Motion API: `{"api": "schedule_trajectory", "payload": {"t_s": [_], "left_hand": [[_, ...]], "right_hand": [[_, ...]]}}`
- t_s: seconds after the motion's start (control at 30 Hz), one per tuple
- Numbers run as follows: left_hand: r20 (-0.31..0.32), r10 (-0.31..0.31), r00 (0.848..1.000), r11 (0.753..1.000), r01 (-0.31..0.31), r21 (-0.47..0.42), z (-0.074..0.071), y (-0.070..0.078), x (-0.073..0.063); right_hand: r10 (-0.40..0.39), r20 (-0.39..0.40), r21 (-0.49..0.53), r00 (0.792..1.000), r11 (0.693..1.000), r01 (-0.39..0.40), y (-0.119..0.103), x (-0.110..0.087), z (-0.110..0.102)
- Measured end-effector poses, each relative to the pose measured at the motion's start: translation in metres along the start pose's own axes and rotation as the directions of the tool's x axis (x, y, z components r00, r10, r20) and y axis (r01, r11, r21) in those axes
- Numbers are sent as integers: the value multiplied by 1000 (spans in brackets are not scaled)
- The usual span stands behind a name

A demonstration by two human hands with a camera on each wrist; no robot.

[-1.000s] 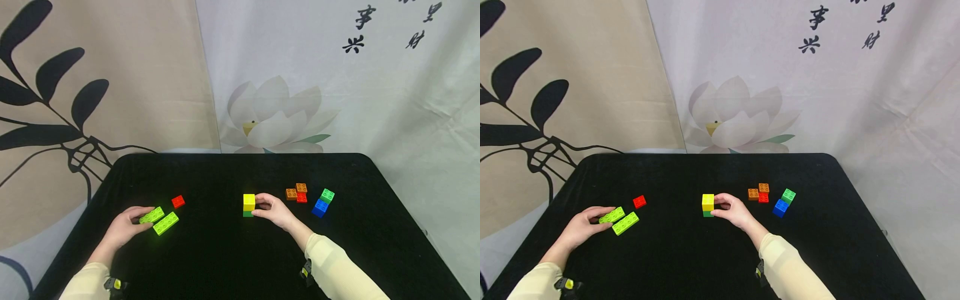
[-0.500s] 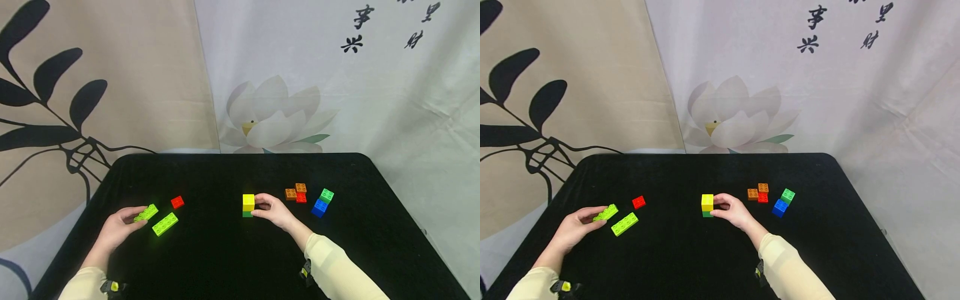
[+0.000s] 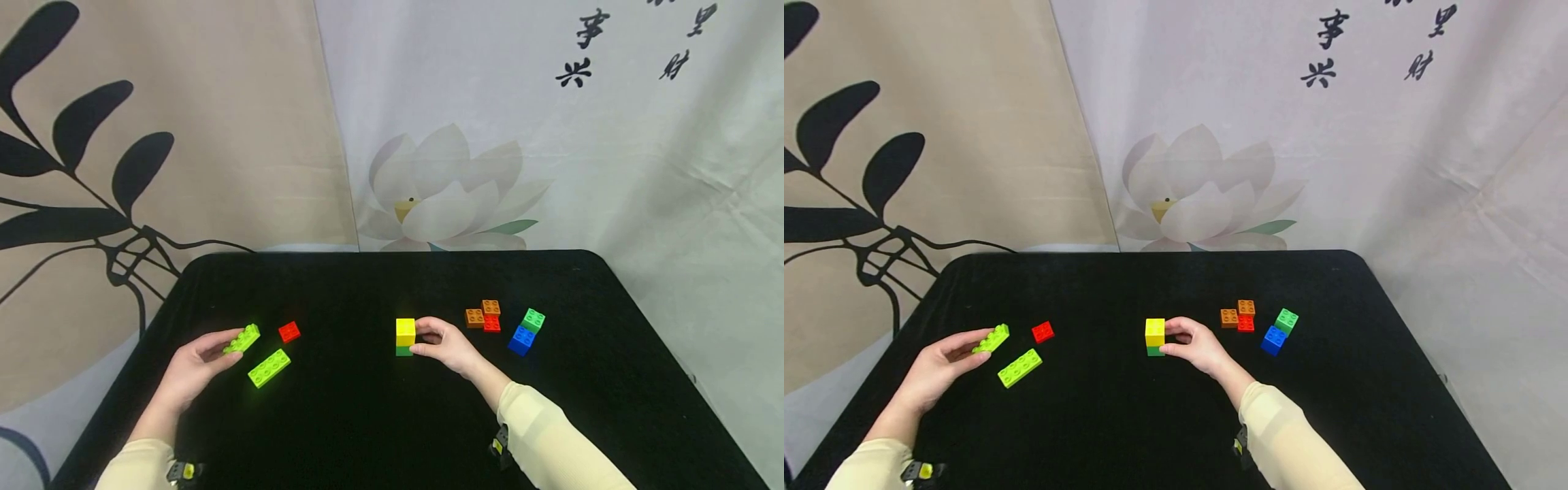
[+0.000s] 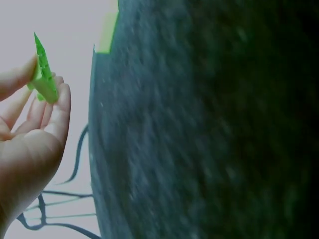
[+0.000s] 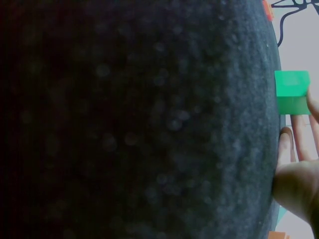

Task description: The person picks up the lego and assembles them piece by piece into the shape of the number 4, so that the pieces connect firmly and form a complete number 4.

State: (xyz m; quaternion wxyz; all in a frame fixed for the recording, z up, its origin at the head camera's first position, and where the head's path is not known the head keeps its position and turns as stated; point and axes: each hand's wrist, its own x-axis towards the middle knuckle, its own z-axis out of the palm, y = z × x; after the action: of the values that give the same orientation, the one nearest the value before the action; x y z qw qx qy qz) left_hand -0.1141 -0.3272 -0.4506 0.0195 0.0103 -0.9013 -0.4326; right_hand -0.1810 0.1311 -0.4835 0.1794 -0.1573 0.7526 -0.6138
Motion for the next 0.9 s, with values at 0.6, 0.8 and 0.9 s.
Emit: {"api": "schedule_trajectory", "payload": {"t_s": [0.6,0.8,0.9], "left_hand": [[148,145,978,986,-130,-107,49,60,20],[208,203,957,973,-172,-155,71,81,28],[240,230,943,964,-187,-190,80,92,31]], "right_hand": [[3,-8,-11,1000,1000,-3,2,0,0],[2,1,-6,1000,1000,-2,1,0,0],[-3,6,-1,1000,1000,3,1,0,0]]}}
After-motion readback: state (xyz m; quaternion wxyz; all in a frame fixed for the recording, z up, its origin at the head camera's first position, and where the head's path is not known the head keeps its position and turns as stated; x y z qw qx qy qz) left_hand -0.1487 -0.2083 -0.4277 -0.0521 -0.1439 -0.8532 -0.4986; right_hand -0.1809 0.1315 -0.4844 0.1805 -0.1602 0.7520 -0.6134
